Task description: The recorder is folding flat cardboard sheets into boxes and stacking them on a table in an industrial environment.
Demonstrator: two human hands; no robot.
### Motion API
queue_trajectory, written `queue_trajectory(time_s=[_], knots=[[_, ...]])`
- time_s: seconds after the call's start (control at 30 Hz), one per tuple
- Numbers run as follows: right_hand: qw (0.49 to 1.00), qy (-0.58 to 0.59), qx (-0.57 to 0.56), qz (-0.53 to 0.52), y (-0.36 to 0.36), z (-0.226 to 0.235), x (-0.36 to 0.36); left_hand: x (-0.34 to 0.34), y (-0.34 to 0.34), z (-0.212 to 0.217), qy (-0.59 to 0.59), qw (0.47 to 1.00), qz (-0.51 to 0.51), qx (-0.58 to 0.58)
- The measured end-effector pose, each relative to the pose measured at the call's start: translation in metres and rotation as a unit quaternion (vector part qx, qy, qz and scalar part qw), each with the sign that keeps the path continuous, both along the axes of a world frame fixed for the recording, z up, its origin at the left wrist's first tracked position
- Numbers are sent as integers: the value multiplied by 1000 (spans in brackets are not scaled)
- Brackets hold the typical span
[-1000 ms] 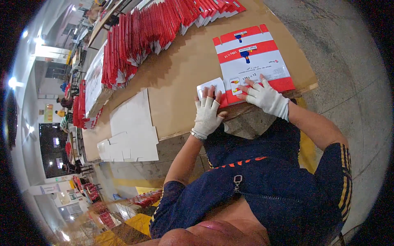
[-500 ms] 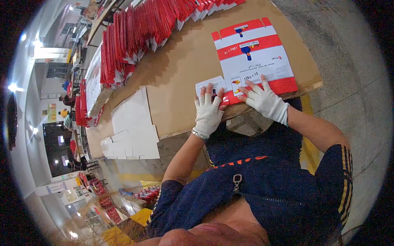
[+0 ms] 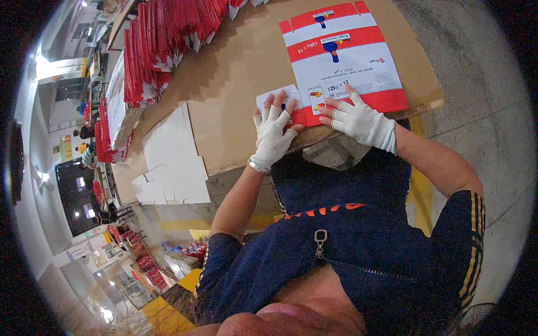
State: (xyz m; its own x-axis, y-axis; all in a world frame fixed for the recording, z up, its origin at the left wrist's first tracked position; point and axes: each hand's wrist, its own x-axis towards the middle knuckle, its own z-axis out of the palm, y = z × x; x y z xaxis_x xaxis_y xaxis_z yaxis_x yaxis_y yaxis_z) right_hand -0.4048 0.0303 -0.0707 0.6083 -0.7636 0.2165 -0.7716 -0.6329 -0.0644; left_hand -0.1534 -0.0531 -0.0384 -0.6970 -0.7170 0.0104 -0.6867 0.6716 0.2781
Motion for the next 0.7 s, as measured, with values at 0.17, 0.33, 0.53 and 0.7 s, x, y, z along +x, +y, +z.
queue_trajectory(time_s=[0.17,0.33,0.53,0.7], knots=[[1000,-8,-17,-2,-2,13,-2,-28,-31,2,18,996,73,45],[981,-175,-14,-88,35,46,10,-37,-57,-9,108,984,143,25],[511,-699,320,-384,117,36,21,-92,60,21,366,752,120,535],[666,-441,176,-575,84,54,-121,-41,29,28,260,922,-8,287]])
